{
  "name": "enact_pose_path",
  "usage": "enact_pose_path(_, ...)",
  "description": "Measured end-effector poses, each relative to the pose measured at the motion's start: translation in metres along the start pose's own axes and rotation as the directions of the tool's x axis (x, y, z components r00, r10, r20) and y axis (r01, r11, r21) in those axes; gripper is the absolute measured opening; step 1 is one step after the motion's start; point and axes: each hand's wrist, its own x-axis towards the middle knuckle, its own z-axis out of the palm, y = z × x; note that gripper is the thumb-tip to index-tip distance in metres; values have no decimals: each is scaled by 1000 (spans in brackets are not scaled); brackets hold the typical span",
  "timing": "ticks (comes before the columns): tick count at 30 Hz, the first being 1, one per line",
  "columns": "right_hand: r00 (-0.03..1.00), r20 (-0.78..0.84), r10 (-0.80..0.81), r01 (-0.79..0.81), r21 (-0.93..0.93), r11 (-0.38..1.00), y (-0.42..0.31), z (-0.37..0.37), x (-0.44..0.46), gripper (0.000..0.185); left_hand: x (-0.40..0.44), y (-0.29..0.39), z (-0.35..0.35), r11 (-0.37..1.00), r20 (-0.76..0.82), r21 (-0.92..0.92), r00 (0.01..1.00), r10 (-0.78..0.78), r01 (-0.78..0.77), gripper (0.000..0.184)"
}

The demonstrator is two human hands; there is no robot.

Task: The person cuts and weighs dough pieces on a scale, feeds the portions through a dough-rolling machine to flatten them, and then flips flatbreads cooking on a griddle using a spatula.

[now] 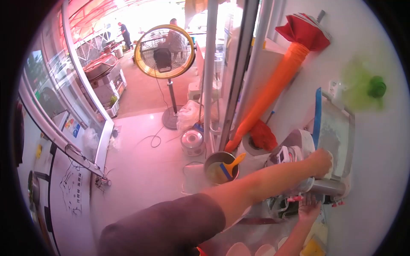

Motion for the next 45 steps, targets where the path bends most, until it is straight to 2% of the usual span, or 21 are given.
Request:
enact_pose_path(1,1000,-12,25,-25,19,1000,-1,1,8,59,2,0,4,1000,-6,0,1000,-14,14,20)
enact_pose_path(2,928,371,48,-52,1,999,-3,-20,37,57,5,0,9,1000,-12,-2,1000,-26,26,20)
enact_pose_path(3,715,696,67,-72,-23,997,-6,-59,87,56,6,1,11,999,-18,-6,999,-36,36,19)
enact_pose_path(4,394,916,77,-82,-48,995,-5,-78,115,55,6,1,11,999,-2,-6,999,-40,40,19)
enact_pose_path(5,713,700,43,-52,-8,999,-1,-58,99,52,6,1,9,999,15,-6,999,-44,44,19)
enact_pose_path(6,926,378,0,-7,16,1000,6,-14,55,50,6,1,9,999,31,-7,998,-46,46,19)
enact_pose_path(7,999,-1,-45,45,21,999,11,13,31,48,6,1,10,999,23,-11,999,-46,46,18)
enact_pose_path(16,998,63,-4,6,-38,999,26,-15,65,35,6,2,12,999,3,-39,1000,-24,24,18)
enact_pose_path(18,981,151,-124,159,-244,957,29,-38,80,36,5,2,12,999,-61,-50,998,-23,20,19)
enact_pose_path(21,973,167,-158,175,-95,980,29,-63,118,41,-1,3,10,1000,-194,-23,981,1,-6,19)
enact_pose_path(24,980,165,-108,117,-45,992,27,-82,139,46,8,2,18,998,-57,-64,998,-18,14,20)
enact_pose_path(27,984,120,-135,137,-14,990,34,-58,115,47,7,2,28,1000,-234,20,972,1,4,19)
enact_pose_path(28,983,92,-156,155,18,988,38,-39,96,48,6,2,23,1000,-134,3,991,-11,11,18)
enact_pose_path(30,980,147,-131,121,76,990,32,-61,121,49,5,3,6,999,69,-30,997,-28,30,17)
enact_pose_path(32,877,478,-48,6,88,996,28,-68,125,50,4,2,9,999,10,-32,1000,-14,14,18)
enact_pose_path(33,682,731,25,-81,42,996,24,-69,116,51,4,2,10,999,-18,-33,1000,-6,5,18)
enact_pose_path(35,662,748,45,-113,41,993,21,-67,108,52,4,2,12,999,-22,-39,1000,-9,8,19)
enact_pose_path(37,967,249,-45,10,138,990,22,-74,112,54,5,2,12,999,-4,-41,1000,-17,17,19)
enact_pose_path(40,819,569,70,-145,88,985,22,-84,105,55,2,4,1,999,67,-41,997,-27,30,18)
enact_pose_path(42,940,342,15,-63,129,990,24,-76,90,51,-4,5,-14,998,127,-48,992,-21,27,18)
enact_pose_path(45,999,37,15,-21,165,986,27,-47,58,44,-6,5,-18,998,123,-52,992,-18,24,19)
